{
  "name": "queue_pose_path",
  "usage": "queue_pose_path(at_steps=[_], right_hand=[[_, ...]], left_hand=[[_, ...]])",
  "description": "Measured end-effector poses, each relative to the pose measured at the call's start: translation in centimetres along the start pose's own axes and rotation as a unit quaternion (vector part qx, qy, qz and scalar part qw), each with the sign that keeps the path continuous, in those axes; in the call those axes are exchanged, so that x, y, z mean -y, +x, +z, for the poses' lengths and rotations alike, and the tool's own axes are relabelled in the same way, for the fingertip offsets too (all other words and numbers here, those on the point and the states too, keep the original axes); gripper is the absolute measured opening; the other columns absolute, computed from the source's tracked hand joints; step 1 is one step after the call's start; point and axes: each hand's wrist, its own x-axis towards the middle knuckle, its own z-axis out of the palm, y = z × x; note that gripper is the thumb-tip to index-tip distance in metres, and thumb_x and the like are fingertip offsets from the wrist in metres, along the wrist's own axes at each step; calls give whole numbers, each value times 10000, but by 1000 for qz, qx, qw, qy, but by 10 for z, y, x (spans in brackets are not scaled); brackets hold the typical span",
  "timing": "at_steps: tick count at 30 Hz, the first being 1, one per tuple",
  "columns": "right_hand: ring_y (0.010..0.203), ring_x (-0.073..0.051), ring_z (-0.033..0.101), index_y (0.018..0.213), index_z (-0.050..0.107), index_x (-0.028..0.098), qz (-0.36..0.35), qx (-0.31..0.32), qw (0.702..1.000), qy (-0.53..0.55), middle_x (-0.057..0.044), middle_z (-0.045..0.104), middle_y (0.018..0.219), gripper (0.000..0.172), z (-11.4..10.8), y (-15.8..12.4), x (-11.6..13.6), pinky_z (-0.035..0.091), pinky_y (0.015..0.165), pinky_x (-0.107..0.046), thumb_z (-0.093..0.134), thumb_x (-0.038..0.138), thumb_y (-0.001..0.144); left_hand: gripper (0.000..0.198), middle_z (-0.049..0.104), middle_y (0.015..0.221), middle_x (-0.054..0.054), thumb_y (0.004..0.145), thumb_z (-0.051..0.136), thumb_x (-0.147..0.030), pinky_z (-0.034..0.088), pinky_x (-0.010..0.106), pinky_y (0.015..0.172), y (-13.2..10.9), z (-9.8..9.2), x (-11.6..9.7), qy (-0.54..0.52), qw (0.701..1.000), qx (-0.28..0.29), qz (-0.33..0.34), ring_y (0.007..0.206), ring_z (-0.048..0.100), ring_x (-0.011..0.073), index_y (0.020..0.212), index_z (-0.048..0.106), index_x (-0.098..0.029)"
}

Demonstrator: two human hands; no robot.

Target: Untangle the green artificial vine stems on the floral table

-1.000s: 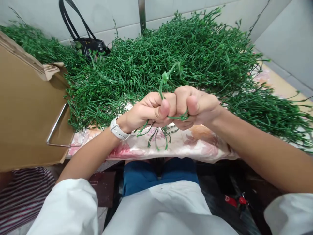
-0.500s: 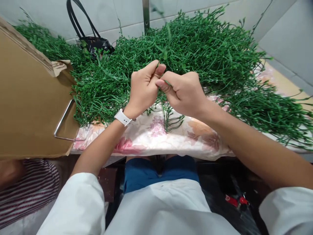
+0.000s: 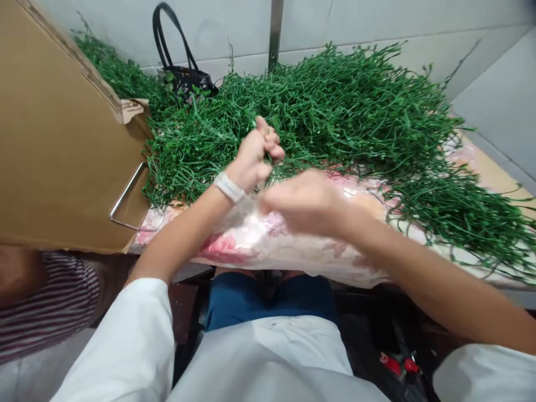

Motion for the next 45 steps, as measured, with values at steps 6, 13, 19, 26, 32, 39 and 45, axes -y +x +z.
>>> queue_pose_path(at_steps=[6,13,19,26,32,39,45], right_hand=[[464,-96,284,808,603,219,-5,-149,985,84,46,419,567,331,-17,11,2,217,453,-284,584,435,1059],[488,-105,432,892,687,179,143,-92,942,290,12,513,645,416,-58,13,-10,330,410,-277,730,590,939],[585,-115,524,891,650,203,171,-145,945,237,-11,573,738,320,-54,11,-24,428,476,-245,699,504,988],[892,-164,678,882,715,229,89,-286,945,131,-29,707,905,309,-48,12,-42,557,745,-279,771,527,936],[870,-186,664,786,696,212,42,-328,943,32,-42,690,850,291,-39,11,-36,519,717,-302,761,438,958],[665,-142,586,810,645,226,67,-295,952,44,-12,614,701,264,-46,13,-33,505,610,-278,774,414,942],[530,-101,485,816,574,212,162,-208,943,204,14,540,664,219,-57,15,-38,428,474,-235,724,332,922]], left_hand=[[506,351,469,-103,1117,444,-503,276,115,368,2,-9,-23,56,993,95,51,303,358,15,722,441,-188],[632,456,486,-54,1009,505,-715,333,157,393,9,-19,-2,253,956,119,85,366,396,30,654,452,-195],[594,343,496,-77,956,579,-753,216,223,386,4,-20,9,265,945,86,171,392,243,40,710,489,-220],[324,547,678,-46,865,865,-454,299,213,500,-4,-21,21,327,882,69,331,542,439,57,878,649,-212],[211,593,715,-7,966,747,-340,426,211,600,2,-24,21,337,874,76,343,759,627,123,829,674,-197],[292,580,716,-11,1014,660,-331,430,239,663,0,-28,21,392,833,91,379,706,570,123,754,610,-208],[359,546,717,-13,1008,664,-418,437,255,705,-1,-33,24,451,795,99,394,713,554,131,733,541,-222]])
